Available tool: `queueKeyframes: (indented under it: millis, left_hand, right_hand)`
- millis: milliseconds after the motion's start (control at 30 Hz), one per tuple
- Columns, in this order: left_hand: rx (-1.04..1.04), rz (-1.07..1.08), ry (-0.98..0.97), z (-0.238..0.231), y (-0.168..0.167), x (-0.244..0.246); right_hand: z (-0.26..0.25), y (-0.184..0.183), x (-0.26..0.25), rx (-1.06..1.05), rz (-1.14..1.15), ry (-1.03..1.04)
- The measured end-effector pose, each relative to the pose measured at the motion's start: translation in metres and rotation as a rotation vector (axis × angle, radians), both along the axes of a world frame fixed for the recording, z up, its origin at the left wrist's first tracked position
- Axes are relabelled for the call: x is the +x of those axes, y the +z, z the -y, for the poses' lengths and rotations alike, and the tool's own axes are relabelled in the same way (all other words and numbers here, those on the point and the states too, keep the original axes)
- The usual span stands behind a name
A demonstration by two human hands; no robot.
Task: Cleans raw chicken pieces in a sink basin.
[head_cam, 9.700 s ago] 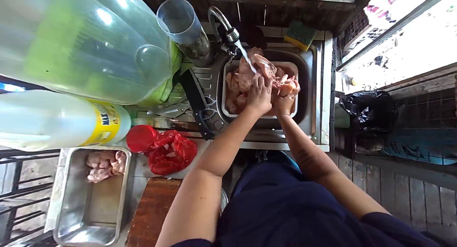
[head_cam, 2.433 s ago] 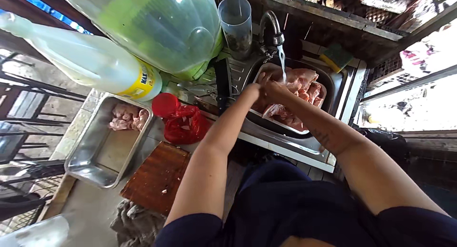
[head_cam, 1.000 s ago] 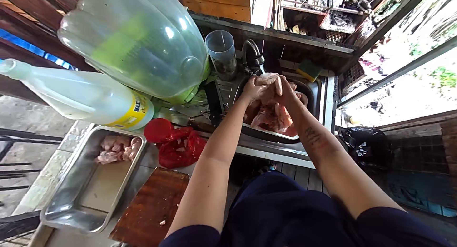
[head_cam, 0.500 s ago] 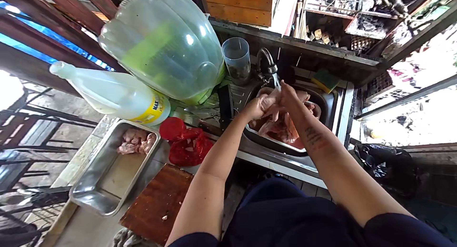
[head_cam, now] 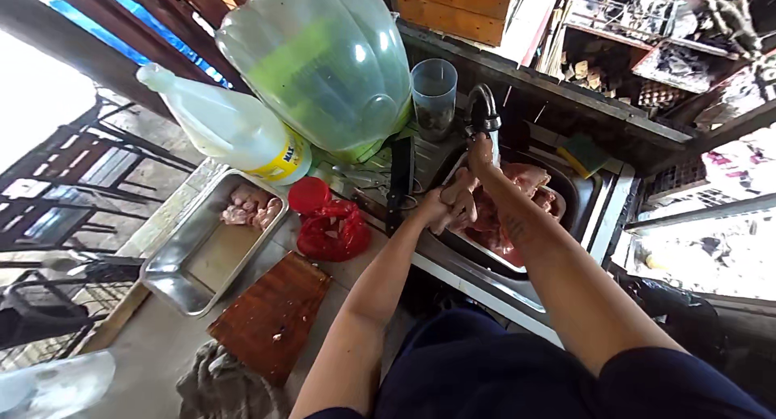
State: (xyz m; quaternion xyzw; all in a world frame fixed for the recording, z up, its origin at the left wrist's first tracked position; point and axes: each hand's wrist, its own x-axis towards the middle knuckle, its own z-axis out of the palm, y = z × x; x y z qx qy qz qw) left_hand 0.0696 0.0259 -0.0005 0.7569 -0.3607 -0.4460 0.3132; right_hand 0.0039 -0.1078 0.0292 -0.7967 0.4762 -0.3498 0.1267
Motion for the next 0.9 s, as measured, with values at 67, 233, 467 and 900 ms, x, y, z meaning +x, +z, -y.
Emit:
queueKeyframes:
  millis: [67,233,467,900]
  left_hand:
    - [-0.061,-0.136,0.100,-0.005,-0.003,0.002]
    - [-0.239,-0.410,0.219,-0.026,0.001,0.010]
    - [-0.358,-0.455,0.165,-0.010,0.045,-0.014]
    - [-0.152,0.030,-0.036,-0.044,0.127,-0.060]
  right_hand:
    - [0.043,-0.032,0.013,0.700,0.178,0.159]
    - [0.073,-0.024,0.000,1.404,0.687,0.169]
    - [0.020,0.005,-0.089,1.297,0.483,0.543]
    - [-0.002,0.025,-0.126,1.220,0.583,1.010]
